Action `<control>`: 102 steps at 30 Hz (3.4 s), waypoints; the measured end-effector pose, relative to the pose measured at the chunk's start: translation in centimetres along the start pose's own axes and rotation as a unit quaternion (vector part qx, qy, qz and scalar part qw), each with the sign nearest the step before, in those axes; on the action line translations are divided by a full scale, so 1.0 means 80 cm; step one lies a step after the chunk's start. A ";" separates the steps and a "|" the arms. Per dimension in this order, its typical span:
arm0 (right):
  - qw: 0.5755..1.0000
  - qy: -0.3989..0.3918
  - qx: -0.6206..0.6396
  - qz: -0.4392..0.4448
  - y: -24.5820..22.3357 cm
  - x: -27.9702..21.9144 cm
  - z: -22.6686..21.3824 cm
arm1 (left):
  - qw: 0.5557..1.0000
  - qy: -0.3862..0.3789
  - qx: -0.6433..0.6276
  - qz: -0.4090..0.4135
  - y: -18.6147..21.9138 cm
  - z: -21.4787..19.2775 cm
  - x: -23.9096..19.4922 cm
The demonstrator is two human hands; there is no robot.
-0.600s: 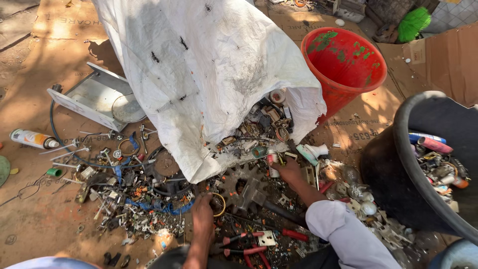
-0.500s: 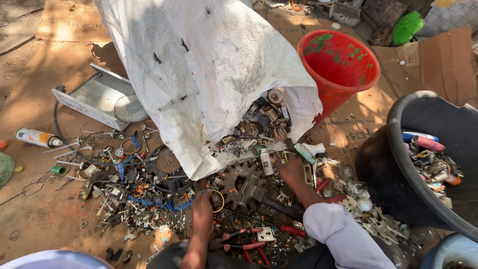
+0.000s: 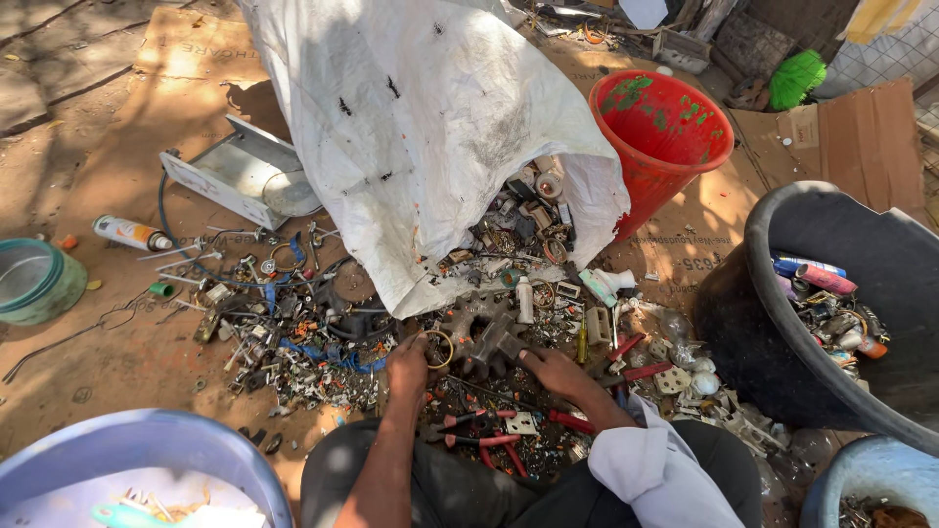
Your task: The person sits on the ground and sorts through a pile of metal scrap, using a hammer to break apart items and separate components. They handle various metal pieces, including a gear-like object, and place sorted items into a white sack.
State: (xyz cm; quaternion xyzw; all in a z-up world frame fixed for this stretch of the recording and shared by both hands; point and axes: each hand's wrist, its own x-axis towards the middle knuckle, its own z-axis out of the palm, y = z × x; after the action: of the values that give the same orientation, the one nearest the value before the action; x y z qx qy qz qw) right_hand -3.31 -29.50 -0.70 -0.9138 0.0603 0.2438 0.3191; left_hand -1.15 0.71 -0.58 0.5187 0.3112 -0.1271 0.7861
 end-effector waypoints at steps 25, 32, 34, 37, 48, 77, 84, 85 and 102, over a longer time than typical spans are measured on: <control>0.977 0.146 0.138 -0.064 -0.117 -0.107 0.025 | 0.989 0.032 0.135 -0.048 -0.020 0.009 0.005; 0.776 0.359 0.099 -0.509 -0.140 -0.104 -0.012 | 0.981 0.052 0.186 -0.020 0.004 0.017 -0.017; 0.818 0.320 0.099 -0.469 -0.141 -0.092 -0.003 | 0.983 0.054 0.175 -0.021 0.004 0.018 -0.016; 0.956 0.178 -0.031 -0.231 -0.143 -0.071 0.014 | 0.981 0.058 0.186 -0.020 0.005 0.014 -0.018; 0.856 0.332 0.191 -0.348 -0.182 -0.122 -0.027 | 0.986 0.050 0.150 -0.045 -0.009 0.016 -0.002; 0.997 0.028 -0.055 0.050 -0.172 -0.084 0.021 | 0.941 0.060 0.332 -0.017 0.004 0.009 -0.014; 0.857 0.326 0.186 -0.353 -0.140 -0.095 0.006 | 0.928 0.074 0.356 0.079 -0.010 0.007 -0.007; 0.820 0.337 0.237 -0.396 -0.136 -0.082 0.012 | 0.932 0.069 0.351 0.064 -0.012 0.007 -0.003; 0.994 0.072 -0.029 0.071 -0.158 -0.099 0.024 | 0.930 -0.036 0.362 0.052 -0.031 0.008 0.019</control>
State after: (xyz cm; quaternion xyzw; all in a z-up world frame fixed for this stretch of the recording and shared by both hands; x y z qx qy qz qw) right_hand -7.66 -18.70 8.85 -0.9313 0.1409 0.2006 0.2694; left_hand -0.99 -0.75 -3.17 0.7785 0.1883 -0.2090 0.5610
